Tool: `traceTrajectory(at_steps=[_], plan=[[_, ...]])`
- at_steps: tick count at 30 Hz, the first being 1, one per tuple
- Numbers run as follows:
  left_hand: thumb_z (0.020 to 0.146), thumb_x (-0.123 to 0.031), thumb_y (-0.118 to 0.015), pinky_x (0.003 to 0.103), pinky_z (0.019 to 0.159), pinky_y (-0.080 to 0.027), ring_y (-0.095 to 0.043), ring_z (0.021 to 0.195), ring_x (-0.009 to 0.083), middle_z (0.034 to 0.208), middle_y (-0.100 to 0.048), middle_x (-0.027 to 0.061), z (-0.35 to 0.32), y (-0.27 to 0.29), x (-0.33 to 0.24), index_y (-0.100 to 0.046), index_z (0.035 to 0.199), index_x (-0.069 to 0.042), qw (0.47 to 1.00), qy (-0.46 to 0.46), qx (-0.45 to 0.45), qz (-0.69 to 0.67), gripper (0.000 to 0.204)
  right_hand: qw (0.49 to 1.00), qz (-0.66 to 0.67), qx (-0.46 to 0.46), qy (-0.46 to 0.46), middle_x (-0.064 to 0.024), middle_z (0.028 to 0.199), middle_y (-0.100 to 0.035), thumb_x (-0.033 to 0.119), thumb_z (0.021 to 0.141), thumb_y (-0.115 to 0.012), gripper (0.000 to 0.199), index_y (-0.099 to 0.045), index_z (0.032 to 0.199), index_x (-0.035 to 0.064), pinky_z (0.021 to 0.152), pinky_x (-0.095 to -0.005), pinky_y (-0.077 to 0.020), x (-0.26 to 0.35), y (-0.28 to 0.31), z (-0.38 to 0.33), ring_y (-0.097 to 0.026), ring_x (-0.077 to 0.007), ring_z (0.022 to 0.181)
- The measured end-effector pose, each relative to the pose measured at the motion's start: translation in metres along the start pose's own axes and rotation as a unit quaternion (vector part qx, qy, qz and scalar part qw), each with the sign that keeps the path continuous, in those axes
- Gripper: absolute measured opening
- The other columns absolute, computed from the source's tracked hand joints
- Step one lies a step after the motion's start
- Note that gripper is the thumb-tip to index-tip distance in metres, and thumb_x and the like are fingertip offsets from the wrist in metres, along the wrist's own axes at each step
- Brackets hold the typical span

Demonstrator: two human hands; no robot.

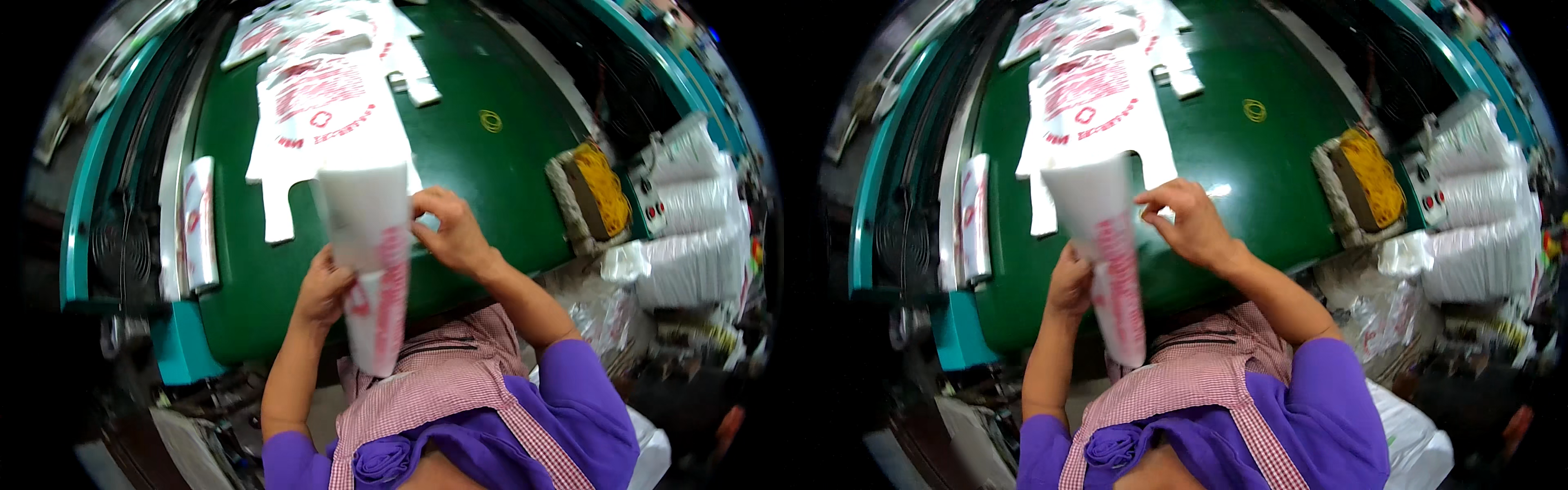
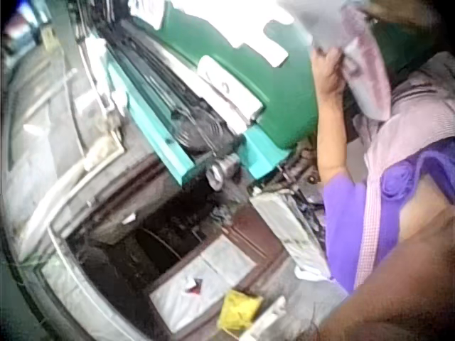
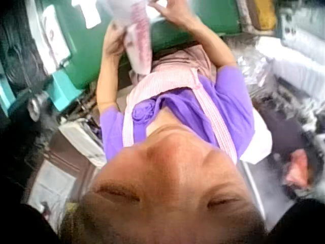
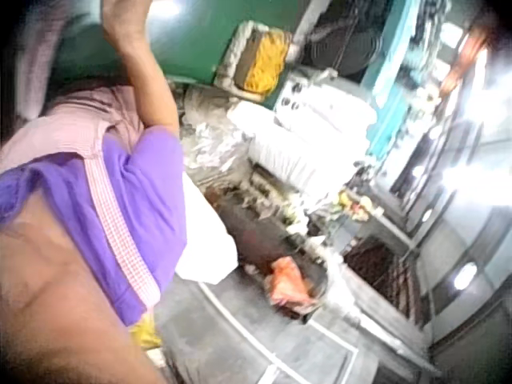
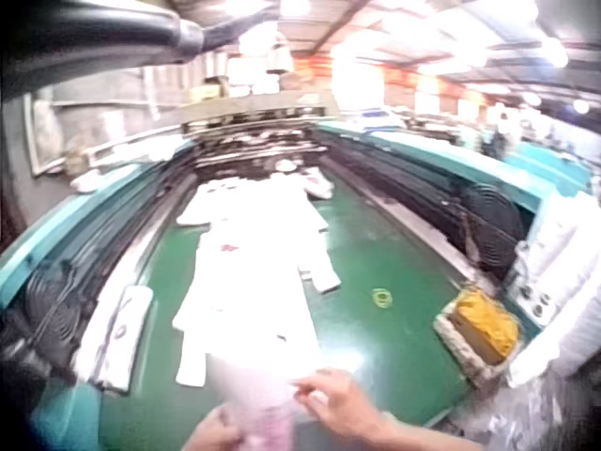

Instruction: The person folds white plastic shopping bags with red printed text on a green workbench. They repeatedly pick up a bag, fold it into a compact rectangular shape, and place it into a stack. The person also gathers a stack of folded bags and places them into a large white sack.

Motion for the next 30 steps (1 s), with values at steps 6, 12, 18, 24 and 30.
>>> traceTrajectory(at_steps=[6, 12, 18, 24, 30], plan=[[0.081, -0.007, -0.067, 0.030, 0.089, -0.049, -0.061, 0.097, 0.0150, 0.110, -0.062, 0.0073, 0.013, -0.014, -0.008, -0.051, 0.122, 0.001, 0.998, -0.031, 0.019, -0.042, 0.045, 0.940, 0.295, -0.015, -0.172, -0.0077, 0.095, -0.064, -0.001, 0.082, -0.061, 0.024, -0.059, 0.106, -0.0021, 0.078, -0.0261, -0.0492, 0.012, -0.013, -0.009, -0.061, -0.0114, 0.085], [0.079, -0.006, -0.070, 0.029, 0.088, -0.049, -0.062, 0.098, 0.0147, 0.111, -0.063, 0.0073, -0.004, 0.003, -0.005, -0.052, 0.123, -0.001, 0.983, -0.002, 0.129, -0.127, 0.047, 0.805, 0.533, -0.032, -0.260, -0.0098, 0.089, -0.062, 0.001, 0.083, -0.060, 0.026, -0.055, 0.108, 0.0026, 0.076, -0.0291, -0.0518, -0.002, -0.019, -0.008, -0.060, -0.0149, 0.071], [0.079, -0.015, -0.069, 0.028, 0.088, -0.046, -0.057, 0.099, 0.0147, 0.114, -0.058, 0.0090, 0.004, -0.005, -0.020, -0.045, 0.126, 0.006, 0.999, 0.003, 0.043, 0.030, 0.057, 0.942, 0.265, 0.087, -0.185, -0.0042, 0.096, -0.066, 0.005, 0.076, -0.070, 0.020, -0.065, 0.095, 0.0006, 0.077, -0.0273, -0.0478, 0.031, -0.041, -0.004, -0.059, -0.0106, 0.086], [0.076, -0.015, -0.071, 0.031, 0.085, -0.050, -0.062, 0.097, 0.0181, 0.110, -0.062, 0.0110, -0.001, 0.016, -0.036, -0.049, 0.120, 0.005, 0.998, 0.023, 0.012, 0.057, 0.053, 0.839, 0.481, 0.023, -0.254, -0.0075, 0.099, -0.064, 0.004, 0.084, -0.059, 0.038, -0.049, 0.121, 0.0021, 0.083, -0.0264, -0.0470, 0.025, -0.048, 0.007, -0.059, -0.0125, 0.093], [0.070, -0.026, -0.080, 0.032, 0.072, -0.052, -0.059, 0.083, 0.0190, 0.096, -0.058, 0.0069, -0.020, 0.041, -0.028, -0.050, 0.118, -0.002, 0.997, -0.017, 0.022, -0.079, 0.061, 0.561, 0.748, 0.010, -0.356, -0.0110, 0.100, -0.059, 0.001, 0.087, -0.055, 0.039, -0.041, 0.123, 0.0074, 0.056, -0.0283, -0.0497, 0.019, -0.057, 0.027, -0.053, -0.0095, 0.060]])
Point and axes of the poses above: each hand's wrist, its own z-axis towards the middle knuckle, its own y-axis out of the back of the hand, x = y × z, the point moved 3 cm from there along z, towards the middle knuckle
